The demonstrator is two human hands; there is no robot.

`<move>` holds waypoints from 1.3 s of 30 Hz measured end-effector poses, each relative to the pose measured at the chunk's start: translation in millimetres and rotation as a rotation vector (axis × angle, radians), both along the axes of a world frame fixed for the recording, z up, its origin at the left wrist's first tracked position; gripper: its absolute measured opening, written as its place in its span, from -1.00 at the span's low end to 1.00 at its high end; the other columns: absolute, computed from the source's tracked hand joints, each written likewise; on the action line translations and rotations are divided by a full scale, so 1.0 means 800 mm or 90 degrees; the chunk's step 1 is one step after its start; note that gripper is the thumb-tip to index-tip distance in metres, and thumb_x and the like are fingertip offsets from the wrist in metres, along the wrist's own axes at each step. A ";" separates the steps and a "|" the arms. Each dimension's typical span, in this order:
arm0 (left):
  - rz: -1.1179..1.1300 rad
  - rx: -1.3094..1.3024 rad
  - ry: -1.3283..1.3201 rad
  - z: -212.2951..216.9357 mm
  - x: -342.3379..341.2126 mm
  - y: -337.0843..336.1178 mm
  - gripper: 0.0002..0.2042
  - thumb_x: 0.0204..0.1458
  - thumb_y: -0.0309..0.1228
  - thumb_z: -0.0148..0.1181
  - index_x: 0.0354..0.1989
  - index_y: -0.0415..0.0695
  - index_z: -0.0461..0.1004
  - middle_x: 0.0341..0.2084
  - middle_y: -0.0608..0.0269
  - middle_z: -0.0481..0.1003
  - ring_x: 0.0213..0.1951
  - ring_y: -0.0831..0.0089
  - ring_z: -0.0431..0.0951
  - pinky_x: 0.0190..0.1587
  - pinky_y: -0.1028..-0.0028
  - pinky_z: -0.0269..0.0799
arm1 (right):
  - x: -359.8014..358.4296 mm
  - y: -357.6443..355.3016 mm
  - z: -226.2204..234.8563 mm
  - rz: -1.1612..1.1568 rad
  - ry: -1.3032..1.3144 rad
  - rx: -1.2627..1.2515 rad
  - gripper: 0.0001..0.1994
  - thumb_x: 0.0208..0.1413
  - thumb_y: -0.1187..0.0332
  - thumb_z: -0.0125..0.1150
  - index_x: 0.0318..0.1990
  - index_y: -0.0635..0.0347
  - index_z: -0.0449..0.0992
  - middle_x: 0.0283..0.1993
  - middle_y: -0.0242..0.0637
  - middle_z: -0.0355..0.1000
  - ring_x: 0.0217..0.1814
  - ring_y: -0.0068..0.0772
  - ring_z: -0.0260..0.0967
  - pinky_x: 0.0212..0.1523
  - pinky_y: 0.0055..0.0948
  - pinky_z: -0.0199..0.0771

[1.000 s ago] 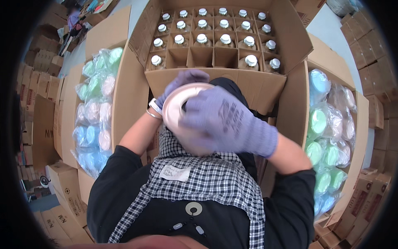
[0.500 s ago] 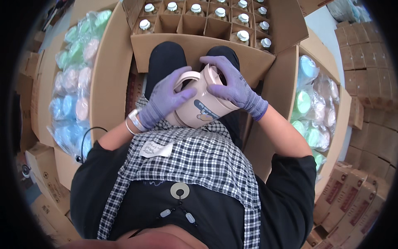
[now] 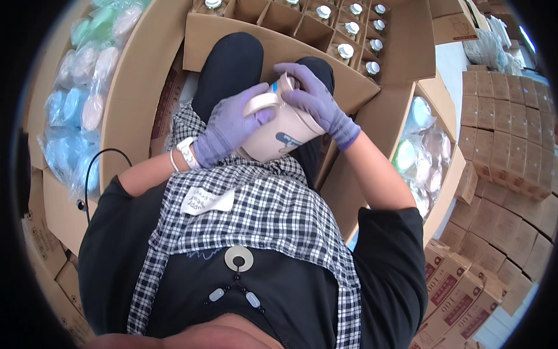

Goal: The person assembles pink plastic containers by inserting a metal insert, screwing on a lid, and placing each completed unit into a plastic bag. The person repeats this process for multiple containers, placing the finished items into a cardboard box.

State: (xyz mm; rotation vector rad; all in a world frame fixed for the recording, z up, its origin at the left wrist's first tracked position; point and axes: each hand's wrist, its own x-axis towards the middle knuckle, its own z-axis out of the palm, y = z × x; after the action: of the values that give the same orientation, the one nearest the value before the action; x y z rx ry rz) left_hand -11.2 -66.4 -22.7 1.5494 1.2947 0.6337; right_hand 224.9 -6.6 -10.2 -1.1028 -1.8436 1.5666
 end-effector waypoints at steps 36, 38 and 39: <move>-0.391 -0.162 -0.429 -0.060 -0.026 0.117 -0.13 0.09 0.37 0.33 0.21 -0.29 0.56 -0.27 0.42 0.63 -0.32 0.73 0.57 -0.34 0.70 0.47 | 0.025 -0.006 0.113 0.342 -0.350 0.704 -0.63 0.09 0.01 0.42 -0.08 0.03 0.62 -0.31 -0.32 0.52 -0.29 -0.16 0.53 -0.28 -0.19 0.49; -0.347 -0.161 -0.397 -0.047 -0.035 0.105 -0.12 0.11 0.39 0.26 0.21 -0.29 0.55 -0.26 0.41 0.64 -0.32 0.73 0.57 -0.37 0.70 0.46 | 0.029 -0.012 0.093 0.287 -0.351 0.676 -0.63 0.12 -0.01 0.40 -0.07 0.01 0.61 -0.34 -0.34 0.53 -0.32 -0.18 0.54 -0.30 -0.20 0.48; -0.336 -0.159 -0.375 -0.037 -0.039 0.097 -0.12 0.12 0.40 0.22 0.21 -0.29 0.55 -0.26 0.41 0.64 -0.32 0.73 0.56 -0.38 0.70 0.46 | 0.032 -0.015 0.085 0.249 -0.355 0.663 -0.63 0.14 -0.03 0.38 -0.07 0.00 0.60 -0.35 -0.35 0.53 -0.33 -0.19 0.54 -0.31 -0.20 0.48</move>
State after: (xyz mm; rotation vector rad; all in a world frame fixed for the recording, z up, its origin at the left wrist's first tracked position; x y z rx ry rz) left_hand -42.5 11.4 -52.5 1.2826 0.4718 0.5056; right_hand 250.6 -19.0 57.4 -0.6963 -2.8283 0.2194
